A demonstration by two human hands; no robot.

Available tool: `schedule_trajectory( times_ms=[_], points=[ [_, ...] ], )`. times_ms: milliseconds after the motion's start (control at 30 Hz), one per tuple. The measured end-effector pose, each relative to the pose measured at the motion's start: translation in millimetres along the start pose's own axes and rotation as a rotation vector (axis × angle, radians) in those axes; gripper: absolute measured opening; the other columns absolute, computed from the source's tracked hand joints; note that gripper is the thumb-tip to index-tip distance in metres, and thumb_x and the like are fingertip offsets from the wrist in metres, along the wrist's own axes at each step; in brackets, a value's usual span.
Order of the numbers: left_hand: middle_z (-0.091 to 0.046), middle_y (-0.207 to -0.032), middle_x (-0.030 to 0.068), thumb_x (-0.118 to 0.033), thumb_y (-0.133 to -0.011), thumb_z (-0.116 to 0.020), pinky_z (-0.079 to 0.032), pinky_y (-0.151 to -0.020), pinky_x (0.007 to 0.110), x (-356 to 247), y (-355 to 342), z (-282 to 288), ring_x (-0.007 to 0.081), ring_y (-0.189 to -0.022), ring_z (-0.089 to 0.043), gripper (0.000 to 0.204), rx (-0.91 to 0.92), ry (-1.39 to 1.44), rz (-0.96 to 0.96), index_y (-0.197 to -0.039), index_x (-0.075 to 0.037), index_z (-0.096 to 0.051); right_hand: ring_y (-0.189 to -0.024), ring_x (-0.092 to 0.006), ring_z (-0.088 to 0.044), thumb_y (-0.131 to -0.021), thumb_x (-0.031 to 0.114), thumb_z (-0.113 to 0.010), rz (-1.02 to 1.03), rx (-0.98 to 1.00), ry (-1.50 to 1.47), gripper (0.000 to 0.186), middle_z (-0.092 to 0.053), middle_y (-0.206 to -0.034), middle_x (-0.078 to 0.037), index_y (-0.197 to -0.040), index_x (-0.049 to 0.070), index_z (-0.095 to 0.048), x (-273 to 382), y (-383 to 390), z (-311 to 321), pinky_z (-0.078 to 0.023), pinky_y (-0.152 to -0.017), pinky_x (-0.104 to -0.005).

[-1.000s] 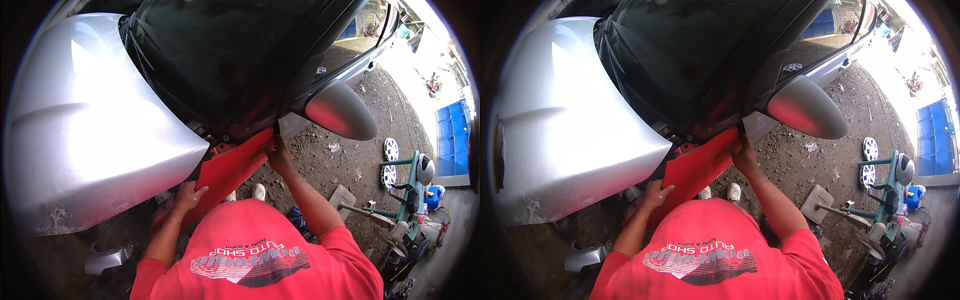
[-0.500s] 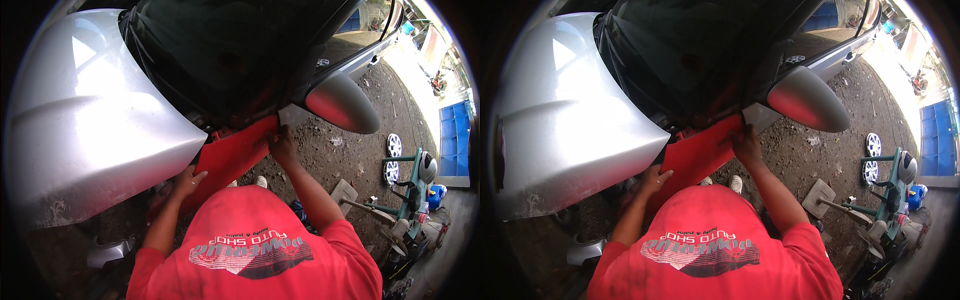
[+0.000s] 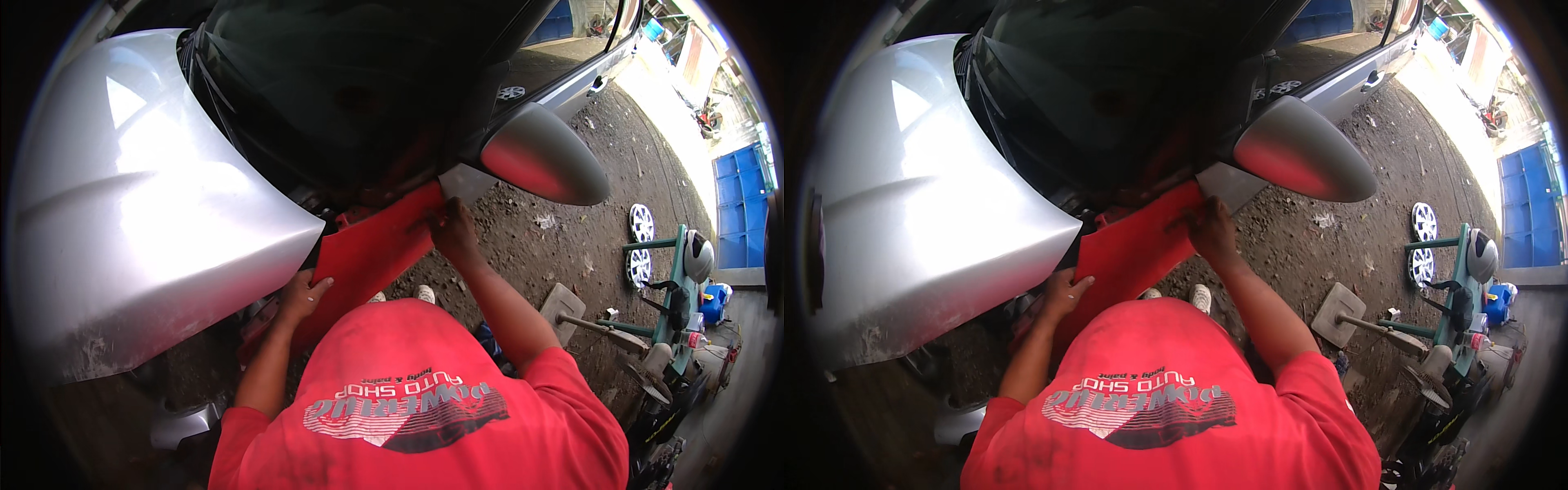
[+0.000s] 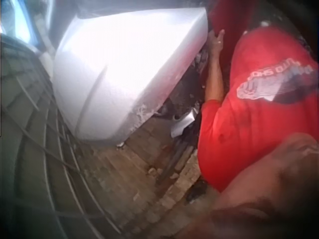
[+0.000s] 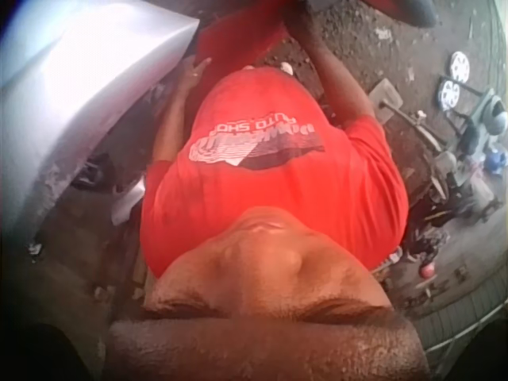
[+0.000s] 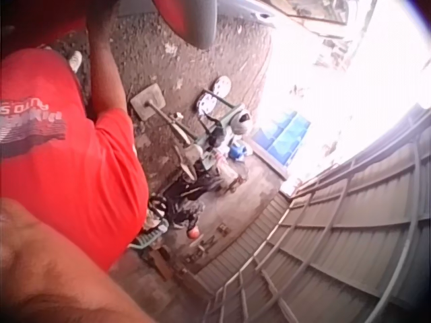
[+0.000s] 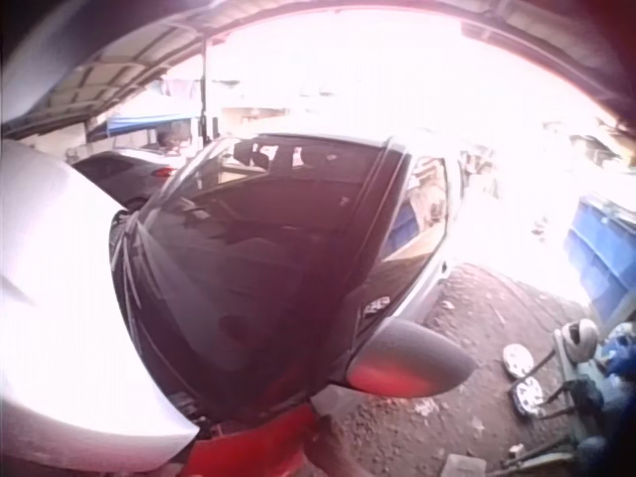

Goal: The person uses a thin metal tool and pliers to adjust and trim the edges of a red car fender piece, then aligns it against the front body of a silver car and secures it with screws.

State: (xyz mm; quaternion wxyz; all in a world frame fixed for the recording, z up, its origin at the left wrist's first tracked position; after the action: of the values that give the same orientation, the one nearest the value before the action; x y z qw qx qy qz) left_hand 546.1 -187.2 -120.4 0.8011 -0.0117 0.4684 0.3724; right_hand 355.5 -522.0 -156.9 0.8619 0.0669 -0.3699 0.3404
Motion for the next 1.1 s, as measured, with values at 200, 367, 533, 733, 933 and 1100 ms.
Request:
schedule_trajectory(
  times_ms=[200, 367, 533, 733, 933, 1100],
  points=[
    [-0.081, -0.095, 0.0164, -0.033, -0.099, -0.077, -0.057, -0.08, 0.04, 2, 1, -2, 0.0249, -0.086, -0.078, 0.034, -0.014, -0.04, -0.006, -0.114, -0.003, -0.08, -0.106, -0.0394, -0.065, -0.091, 0.026, -0.083, 0.044, -0.052, -0.128, 0.056, -0.062, -0.122, -0.023, -0.131, -0.001, -0.055, 0, 15, 0, -0.055, -0.089, -0.0496],
    [-0.081, -0.093, 0.0156, -0.029, -0.099, -0.078, -0.057, -0.078, 0.038, 1, 2, 1, 0.0213, -0.083, -0.077, 0.03, -0.009, -0.062, -0.002, -0.115, -0.003, -0.08, -0.123, -0.0433, -0.06, -0.088, 0.03, -0.085, -0.064, 0.099, -0.192, 0.093, -0.046, -0.148, -0.027, -0.16, -0.002, -0.035, -1, 40, -8, -0.053, -0.106, -0.0503],
    [-0.081, -0.09, 0.0145, -0.025, -0.1, -0.078, -0.056, -0.076, 0.035, -5, 5, -1, 0.0151, -0.08, -0.073, 0.028, -0.013, 0.014, -0.022, -0.117, -0.002, -0.08, -0.148, -0.0528, -0.042, -0.087, 0.037, -0.084, -0.04, 0.149, -0.127, 0.116, -0.026, -0.165, -0.035, -0.171, 0.0, -0.014, 3, 50, -14, -0.044, -0.12, -0.0532],
    [-0.081, -0.09, 0.0151, -0.024, -0.099, -0.079, -0.056, -0.074, 0.035, 11, 3, 2, 0.0156, -0.079, -0.073, 0.029, -0.036, -0.02, -0.067, -0.117, -0.002, -0.08, -0.156, -0.0544, -0.032, -0.087, 0.04, -0.083, -0.075, 0.228, -0.148, 0.12, -0.02, -0.168, -0.036, -0.173, 0.002, -0.008, 18, 51, -9, -0.04, -0.124, -0.0534],
    [-0.081, -0.093, 0.0164, -0.022, -0.099, -0.078, -0.057, -0.076, 0.035, 7, 1, 3, 0.017, -0.081, -0.074, 0.028, -0.022, -0.067, -0.078, -0.118, -0.002, -0.079, -0.157, -0.0547, -0.03, -0.087, 0.04, -0.083, -0.087, 0.258, -0.116, 0.123, -0.016, -0.17, -0.038, -0.174, 0.005, -0.004, 16, 53, -12, -0.038, -0.125, -0.0543],
    [-0.08, -0.091, 0.0169, -0.022, -0.099, -0.077, -0.056, -0.075, 0.035, 14, 2, 2, 0.0164, -0.079, -0.073, 0.027, -0.056, -0.119, -0.113, -0.118, -0.002, -0.079, -0.158, -0.0567, -0.026, -0.087, 0.04, -0.081, -0.104, 0.268, -0.143, 0.124, -0.013, -0.17, -0.042, -0.174, 0.005, -0.001, 24, 56, -13, -0.036, -0.126, -0.0552]
  ],
)
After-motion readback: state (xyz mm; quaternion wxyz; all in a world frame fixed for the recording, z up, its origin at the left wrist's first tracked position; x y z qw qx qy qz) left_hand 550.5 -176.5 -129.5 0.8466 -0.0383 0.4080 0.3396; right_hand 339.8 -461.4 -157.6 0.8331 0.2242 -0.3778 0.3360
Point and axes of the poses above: each hand's wrist, its own y-axis away from the middle knuckle, its own z-axis out of the back of the hand, x = y × z, the point moved 2 cm from there along -y, towards the middle knuckle
